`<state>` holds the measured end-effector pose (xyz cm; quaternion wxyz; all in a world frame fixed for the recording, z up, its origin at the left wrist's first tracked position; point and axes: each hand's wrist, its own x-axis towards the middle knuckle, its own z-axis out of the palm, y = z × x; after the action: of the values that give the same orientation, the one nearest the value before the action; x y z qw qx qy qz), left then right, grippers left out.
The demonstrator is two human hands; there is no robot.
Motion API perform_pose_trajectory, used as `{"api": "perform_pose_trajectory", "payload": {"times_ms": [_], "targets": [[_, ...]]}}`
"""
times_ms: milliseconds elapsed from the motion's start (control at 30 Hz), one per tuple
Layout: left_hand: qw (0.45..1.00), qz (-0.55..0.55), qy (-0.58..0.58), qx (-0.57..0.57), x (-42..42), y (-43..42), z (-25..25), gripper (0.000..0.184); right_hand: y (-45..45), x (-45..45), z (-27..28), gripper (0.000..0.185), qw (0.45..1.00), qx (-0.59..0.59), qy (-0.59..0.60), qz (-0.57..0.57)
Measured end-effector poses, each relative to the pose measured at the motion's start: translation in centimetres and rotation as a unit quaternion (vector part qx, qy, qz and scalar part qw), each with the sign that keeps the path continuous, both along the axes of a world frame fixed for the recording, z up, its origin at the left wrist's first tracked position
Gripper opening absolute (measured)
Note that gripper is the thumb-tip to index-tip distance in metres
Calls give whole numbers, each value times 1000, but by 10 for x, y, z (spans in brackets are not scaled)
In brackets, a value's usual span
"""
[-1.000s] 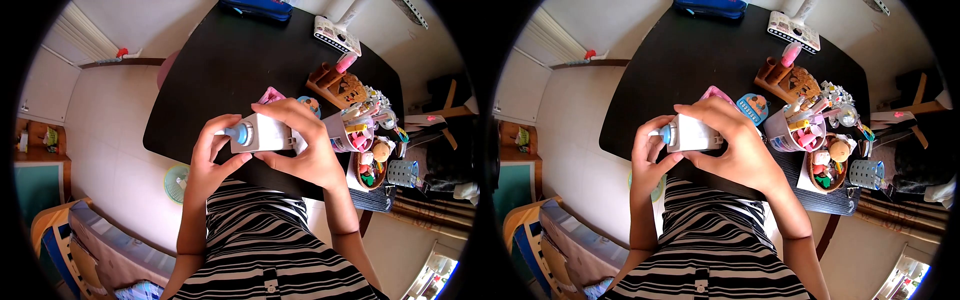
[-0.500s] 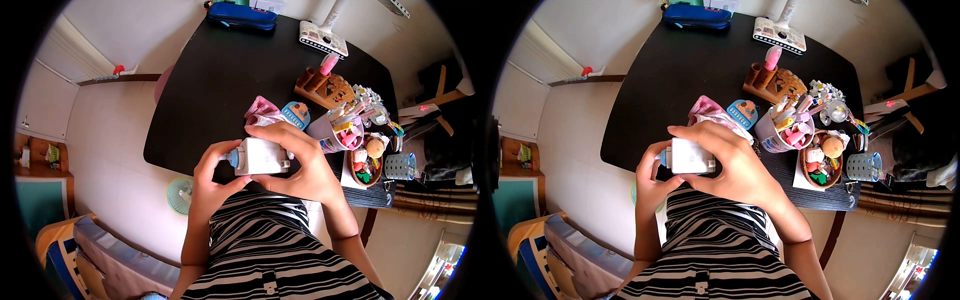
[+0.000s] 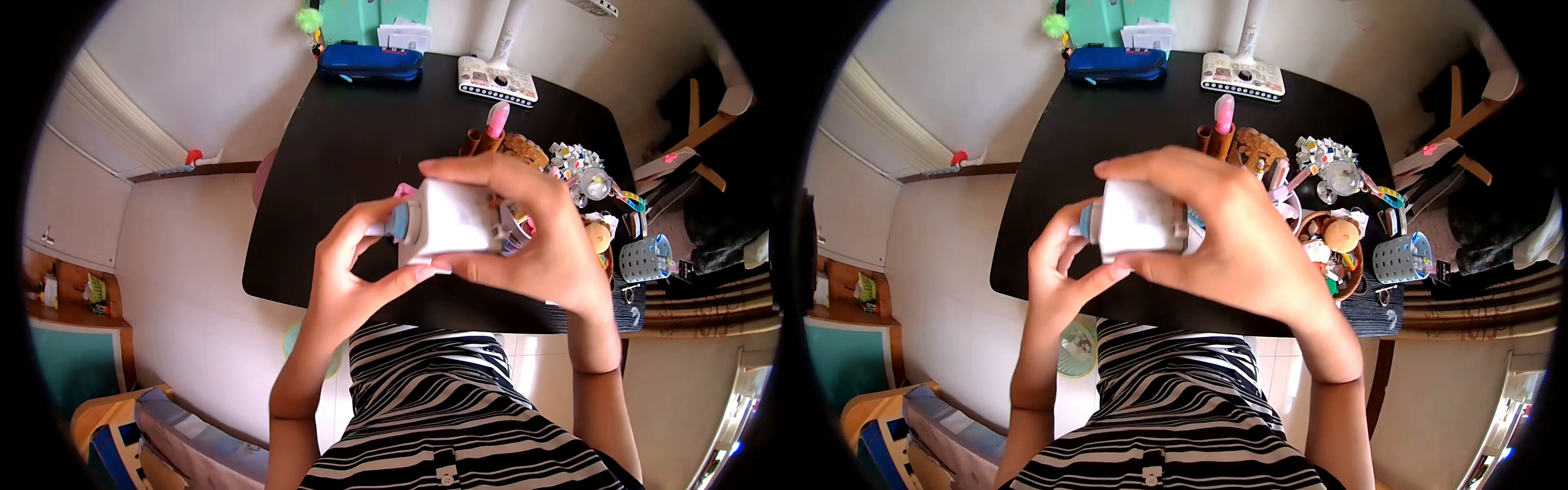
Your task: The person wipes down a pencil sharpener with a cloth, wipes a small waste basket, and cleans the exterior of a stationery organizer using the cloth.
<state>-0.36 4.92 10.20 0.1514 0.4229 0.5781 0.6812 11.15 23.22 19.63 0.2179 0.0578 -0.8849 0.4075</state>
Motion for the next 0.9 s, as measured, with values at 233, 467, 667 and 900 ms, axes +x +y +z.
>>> {"api": "perform_pose_trajectory", "payload": {"times_ms": [233,467,667,900], "targets": [[1000,3,27,5,-35,37,43,61,42,-40,31,55,997,47,54,11],[999,-24,32,23,-89,91,62,56,85,-81,60,50,981,185,34,-35],[992,-11,127,-9,-135,138,62,59,132,-124,56,56,967,243,44,-57],[965,47,248,-72,-184,193,45,52,174,-169,33,58,957,279,17,-81]]}}
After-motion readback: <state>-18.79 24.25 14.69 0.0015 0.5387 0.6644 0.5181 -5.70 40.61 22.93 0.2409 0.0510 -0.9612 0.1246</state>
